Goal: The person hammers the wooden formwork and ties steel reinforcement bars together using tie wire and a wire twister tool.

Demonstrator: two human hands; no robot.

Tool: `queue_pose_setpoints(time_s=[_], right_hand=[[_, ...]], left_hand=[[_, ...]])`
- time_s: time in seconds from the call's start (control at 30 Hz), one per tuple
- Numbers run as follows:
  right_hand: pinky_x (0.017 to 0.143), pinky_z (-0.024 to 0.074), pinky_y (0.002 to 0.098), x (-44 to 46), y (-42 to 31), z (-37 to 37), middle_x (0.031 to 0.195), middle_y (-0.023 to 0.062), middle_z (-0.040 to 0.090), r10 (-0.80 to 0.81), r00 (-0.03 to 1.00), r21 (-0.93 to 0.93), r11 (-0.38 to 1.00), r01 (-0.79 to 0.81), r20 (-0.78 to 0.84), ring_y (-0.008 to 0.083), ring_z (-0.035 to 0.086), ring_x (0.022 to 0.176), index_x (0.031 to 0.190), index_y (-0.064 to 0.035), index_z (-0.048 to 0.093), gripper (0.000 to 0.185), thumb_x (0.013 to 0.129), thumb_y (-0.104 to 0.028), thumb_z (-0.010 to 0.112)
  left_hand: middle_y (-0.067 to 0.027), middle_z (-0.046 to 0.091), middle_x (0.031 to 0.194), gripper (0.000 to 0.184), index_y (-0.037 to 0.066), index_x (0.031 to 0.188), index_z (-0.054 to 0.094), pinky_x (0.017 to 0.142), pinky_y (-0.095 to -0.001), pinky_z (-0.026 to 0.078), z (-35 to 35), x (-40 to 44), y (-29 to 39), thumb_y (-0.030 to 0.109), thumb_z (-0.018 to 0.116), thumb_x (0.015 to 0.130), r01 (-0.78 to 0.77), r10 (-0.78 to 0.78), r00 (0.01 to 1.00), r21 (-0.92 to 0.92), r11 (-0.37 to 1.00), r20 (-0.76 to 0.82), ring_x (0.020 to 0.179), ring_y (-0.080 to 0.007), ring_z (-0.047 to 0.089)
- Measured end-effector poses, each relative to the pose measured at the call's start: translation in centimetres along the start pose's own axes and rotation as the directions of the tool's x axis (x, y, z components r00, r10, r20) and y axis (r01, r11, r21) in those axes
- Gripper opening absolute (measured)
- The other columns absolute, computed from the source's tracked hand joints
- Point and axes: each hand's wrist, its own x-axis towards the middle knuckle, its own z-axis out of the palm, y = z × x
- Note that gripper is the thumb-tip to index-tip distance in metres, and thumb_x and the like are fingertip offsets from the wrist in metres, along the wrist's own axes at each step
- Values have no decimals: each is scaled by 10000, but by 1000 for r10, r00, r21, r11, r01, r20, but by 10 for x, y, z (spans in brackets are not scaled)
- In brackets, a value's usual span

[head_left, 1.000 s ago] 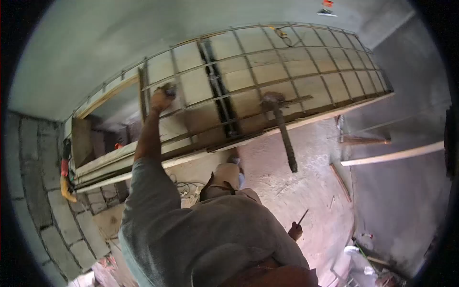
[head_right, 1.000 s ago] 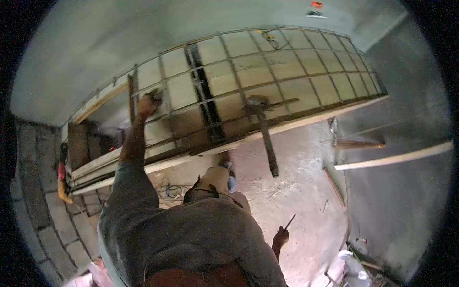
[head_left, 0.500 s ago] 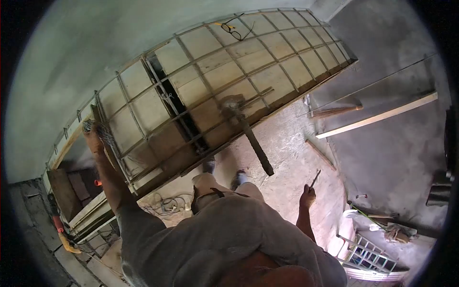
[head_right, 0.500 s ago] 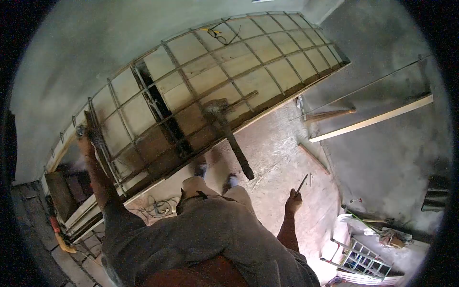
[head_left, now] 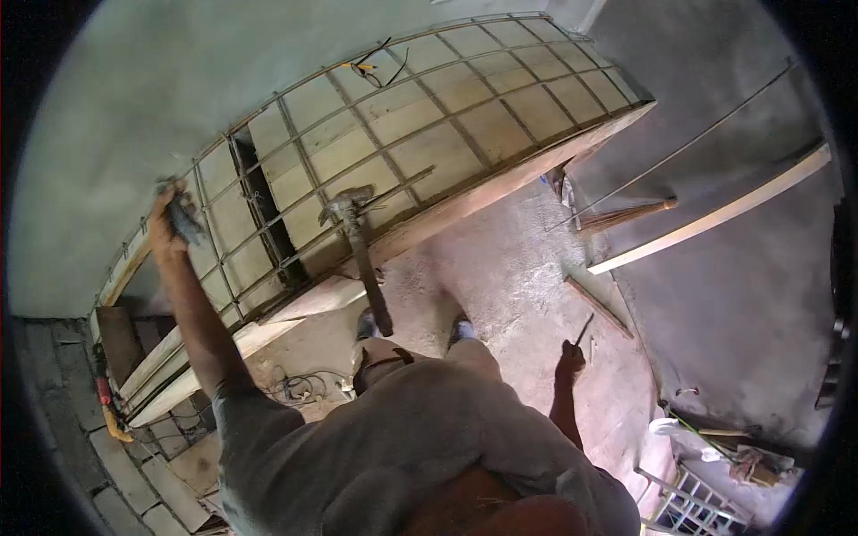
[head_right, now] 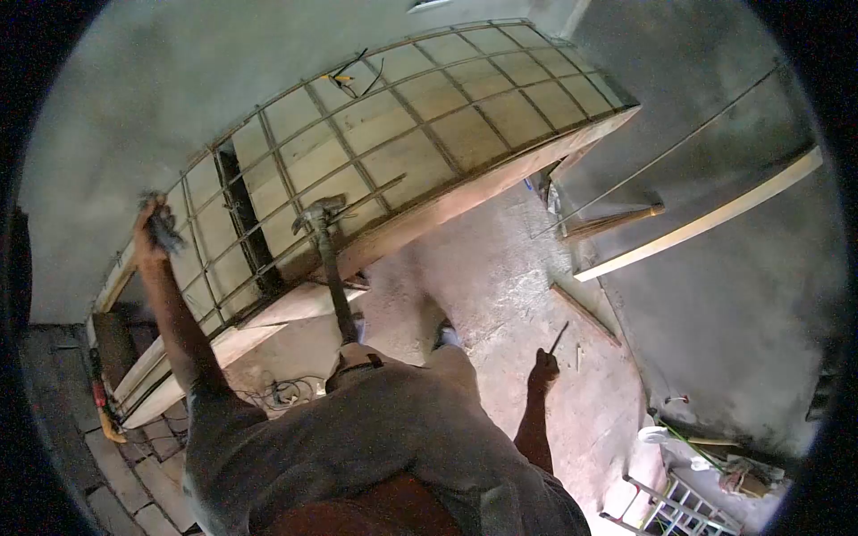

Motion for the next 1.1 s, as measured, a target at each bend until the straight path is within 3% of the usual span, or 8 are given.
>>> queue_pose_setpoints(time_s=[0.37,0.57,0.63,0.7,0.93,1.03,1.07,1.1], right_hand=[[410,311,267,125,1,-8,525,-44,403,135,982,365,915,-174,130,80,385,449,703,-87,576,236,872,-246,619],[433,341,286,175,-78,8,559,-26,445,96,971,416,891,-182,218,99,404,474,714,-72,575,227,857,-242,623],[543,406,363,203,-76,13,618,65,509,-214,974,212,958,195,70,187,474,584,717,13,584,264,889,-188,582],[529,392,362,236,-55,18,619,81,519,-104,992,171,981,89,77,179,455,570,717,7,587,246,894,-164,571],[489,326,322,307,-75,-4,560,7,442,97,993,78,993,-91,-70,136,392,544,655,-40,514,331,878,-261,622],[508,350,332,328,-122,-6,572,29,457,-55,994,-3,999,54,-94,151,395,563,680,-31,526,317,880,-258,621],[498,362,330,339,-116,-4,608,27,537,-33,998,-48,998,31,-56,117,447,555,745,-14,610,276,881,-254,594],[498,362,330,354,-100,3,608,27,537,-43,999,-48,998,42,-21,117,447,555,745,-14,610,276,881,-254,594]], left_hand=[[-57,611,728,245,24,924,630,498,-318,464,393,-34,-206,96,716,707,423,-472,850,229,877,236,581,-177,580],[-152,650,769,204,-49,810,640,585,-393,494,468,47,-408,114,665,689,73,-273,939,652,755,210,645,-254,618],[-203,666,824,319,-52,870,650,665,-444,505,470,71,-480,216,657,696,-40,-253,939,803,595,234,750,-327,651],[-227,666,895,360,-21,942,660,693,-464,508,497,60,-448,267,628,728,-279,-286,891,922,268,352,841,-368,651],[-200,666,913,307,25,950,676,755,-497,506,513,77,-444,266,591,779,-374,-318,865,921,104,388,843,-361,650],[-213,641,962,345,36,986,662,804,-455,492,495,114,-382,343,597,844,-472,-189,845,863,179,501,882,-376,620],[-206,631,961,349,39,1041,638,821,-441,479,448,163,-425,311,653,823,-217,24,974,887,408,227,907,-376,600],[-210,617,1008,412,22,1102,600,845,-441,467,442,181,-388,261,704,783,-314,336,916,913,259,219,969,-371,580]])
